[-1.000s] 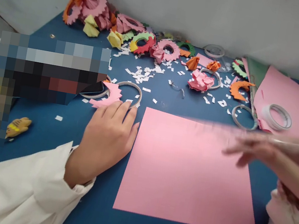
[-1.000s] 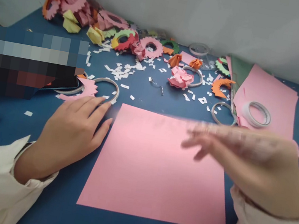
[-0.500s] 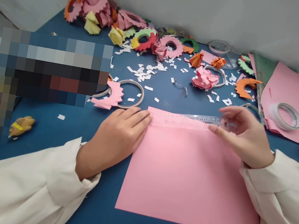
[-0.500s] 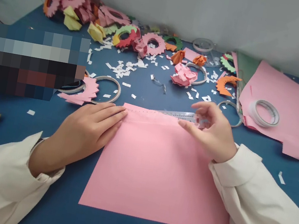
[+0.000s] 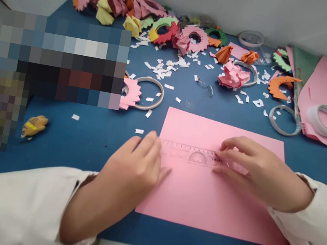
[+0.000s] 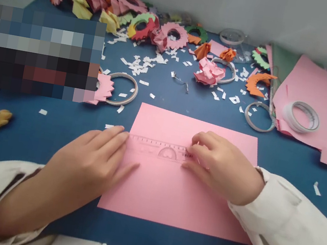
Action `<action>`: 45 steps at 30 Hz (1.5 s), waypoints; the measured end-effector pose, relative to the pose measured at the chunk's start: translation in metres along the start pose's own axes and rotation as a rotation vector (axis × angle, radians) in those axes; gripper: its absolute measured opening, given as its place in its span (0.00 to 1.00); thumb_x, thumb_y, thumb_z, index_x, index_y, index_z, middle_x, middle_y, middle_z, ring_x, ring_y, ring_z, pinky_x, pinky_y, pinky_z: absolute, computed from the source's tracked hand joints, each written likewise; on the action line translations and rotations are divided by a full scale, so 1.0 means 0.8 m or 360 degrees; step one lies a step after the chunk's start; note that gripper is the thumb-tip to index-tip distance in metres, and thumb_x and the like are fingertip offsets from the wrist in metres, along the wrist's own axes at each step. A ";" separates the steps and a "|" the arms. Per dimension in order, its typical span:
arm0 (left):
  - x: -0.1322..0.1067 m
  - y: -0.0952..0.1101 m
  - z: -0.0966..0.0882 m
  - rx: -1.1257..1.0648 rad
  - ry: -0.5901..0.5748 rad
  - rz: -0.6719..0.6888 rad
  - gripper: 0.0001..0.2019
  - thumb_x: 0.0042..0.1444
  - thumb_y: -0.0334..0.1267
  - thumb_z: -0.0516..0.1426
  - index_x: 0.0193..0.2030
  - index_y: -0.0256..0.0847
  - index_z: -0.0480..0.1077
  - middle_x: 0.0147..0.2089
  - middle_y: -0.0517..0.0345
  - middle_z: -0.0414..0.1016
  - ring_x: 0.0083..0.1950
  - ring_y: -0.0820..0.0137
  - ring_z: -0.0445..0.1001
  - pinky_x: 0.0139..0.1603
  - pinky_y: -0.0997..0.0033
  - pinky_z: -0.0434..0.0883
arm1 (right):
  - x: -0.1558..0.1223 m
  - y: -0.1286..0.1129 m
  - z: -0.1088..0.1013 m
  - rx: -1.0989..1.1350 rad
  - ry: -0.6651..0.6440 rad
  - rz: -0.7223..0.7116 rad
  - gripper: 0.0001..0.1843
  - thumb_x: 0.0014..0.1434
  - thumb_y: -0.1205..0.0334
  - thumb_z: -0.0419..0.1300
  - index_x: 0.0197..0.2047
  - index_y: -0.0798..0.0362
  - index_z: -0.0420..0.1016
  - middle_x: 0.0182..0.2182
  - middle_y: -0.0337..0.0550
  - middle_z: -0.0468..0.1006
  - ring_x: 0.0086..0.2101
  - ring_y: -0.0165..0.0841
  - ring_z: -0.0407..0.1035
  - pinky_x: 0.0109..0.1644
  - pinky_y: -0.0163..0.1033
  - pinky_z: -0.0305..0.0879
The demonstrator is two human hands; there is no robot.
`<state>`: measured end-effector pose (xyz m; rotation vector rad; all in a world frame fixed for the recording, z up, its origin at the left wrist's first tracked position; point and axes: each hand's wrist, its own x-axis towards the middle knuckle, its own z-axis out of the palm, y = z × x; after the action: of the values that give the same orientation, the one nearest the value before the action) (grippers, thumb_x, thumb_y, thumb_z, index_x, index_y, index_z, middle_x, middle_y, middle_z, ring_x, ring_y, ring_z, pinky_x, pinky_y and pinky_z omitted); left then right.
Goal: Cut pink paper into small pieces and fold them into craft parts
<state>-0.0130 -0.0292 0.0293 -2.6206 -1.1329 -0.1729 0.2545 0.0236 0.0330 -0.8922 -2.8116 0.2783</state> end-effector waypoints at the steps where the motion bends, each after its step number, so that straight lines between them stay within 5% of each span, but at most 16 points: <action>1: -0.007 0.006 -0.006 -0.0038 -0.0030 0.0076 0.17 0.61 0.37 0.51 0.40 0.23 0.75 0.42 0.35 0.78 0.48 0.49 0.75 0.38 0.57 0.75 | -0.005 -0.014 0.000 -0.0094 -0.0026 -0.0035 0.10 0.62 0.61 0.54 0.37 0.58 0.73 0.39 0.52 0.73 0.36 0.35 0.68 0.38 0.42 0.68; 8: -0.040 0.036 -0.019 -0.0218 -0.0054 0.0317 0.18 0.59 0.26 0.45 0.51 0.29 0.71 0.51 0.42 0.75 0.49 0.54 0.75 0.43 0.57 0.72 | -0.058 -0.114 0.012 -0.0680 -0.0262 -0.0104 0.23 0.59 0.65 0.48 0.54 0.68 0.69 0.56 0.65 0.66 0.52 0.53 0.63 0.53 0.60 0.61; 12: -0.042 0.041 -0.027 -0.0174 -0.0189 0.0357 0.18 0.60 0.27 0.45 0.51 0.33 0.71 0.51 0.46 0.76 0.49 0.57 0.74 0.42 0.59 0.70 | -0.070 -0.135 0.020 -0.0780 -0.0202 -0.0065 0.26 0.59 0.67 0.49 0.58 0.72 0.63 0.54 0.65 0.68 0.53 0.52 0.64 0.58 0.61 0.57; 17: -0.046 0.050 -0.036 -0.0013 -0.0236 0.0399 0.17 0.61 0.29 0.48 0.54 0.33 0.69 0.53 0.44 0.74 0.50 0.56 0.73 0.44 0.58 0.69 | -0.064 -0.144 0.017 -0.0855 -0.0061 -0.0021 0.21 0.59 0.73 0.47 0.53 0.74 0.67 0.50 0.66 0.72 0.49 0.52 0.68 0.54 0.61 0.60; 24: -0.029 0.036 -0.024 0.0134 -0.0115 0.0435 0.16 0.59 0.26 0.48 0.51 0.28 0.71 0.49 0.39 0.75 0.46 0.57 0.75 0.37 0.62 0.71 | -0.050 -0.125 0.015 -0.1061 -0.0042 0.0016 0.18 0.58 0.75 0.50 0.47 0.72 0.73 0.44 0.62 0.76 0.43 0.47 0.71 0.51 0.54 0.64; 28: -0.007 0.014 -0.018 0.0223 -0.0284 0.0437 0.17 0.57 0.22 0.49 0.52 0.28 0.70 0.48 0.40 0.75 0.43 0.61 0.76 0.32 0.67 0.71 | -0.041 -0.099 0.011 -0.1131 -0.0083 -0.0011 0.17 0.58 0.73 0.51 0.48 0.67 0.74 0.42 0.58 0.77 0.40 0.43 0.70 0.49 0.50 0.64; 34: 0.005 0.001 -0.006 0.0329 -0.0209 0.0434 0.17 0.57 0.20 0.48 0.51 0.24 0.69 0.48 0.36 0.75 0.45 0.59 0.76 0.35 0.66 0.73 | -0.037 -0.069 0.012 -0.1214 -0.0032 -0.0002 0.15 0.59 0.71 0.54 0.47 0.66 0.74 0.41 0.57 0.77 0.40 0.41 0.69 0.49 0.48 0.61; 41: -0.006 0.006 0.002 0.0253 0.0010 0.0452 0.15 0.56 0.21 0.51 0.48 0.20 0.72 0.47 0.31 0.75 0.45 0.53 0.77 0.36 0.63 0.75 | -0.036 -0.055 0.021 -0.0888 0.0199 0.0003 0.15 0.61 0.63 0.55 0.47 0.65 0.74 0.50 0.56 0.74 0.47 0.43 0.68 0.48 0.46 0.63; 45: -0.016 0.011 0.003 0.0082 0.0105 0.0451 0.15 0.56 0.24 0.52 0.48 0.20 0.72 0.47 0.31 0.75 0.46 0.51 0.77 0.38 0.59 0.77 | -0.040 -0.047 0.028 -0.0728 0.0228 -0.0033 0.16 0.61 0.67 0.54 0.50 0.65 0.72 0.50 0.56 0.74 0.50 0.43 0.68 0.50 0.47 0.64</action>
<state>-0.0154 -0.0432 0.0226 -2.6711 -0.7245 -0.1667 0.2549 -0.0282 0.0165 -0.9190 -2.7883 -0.4329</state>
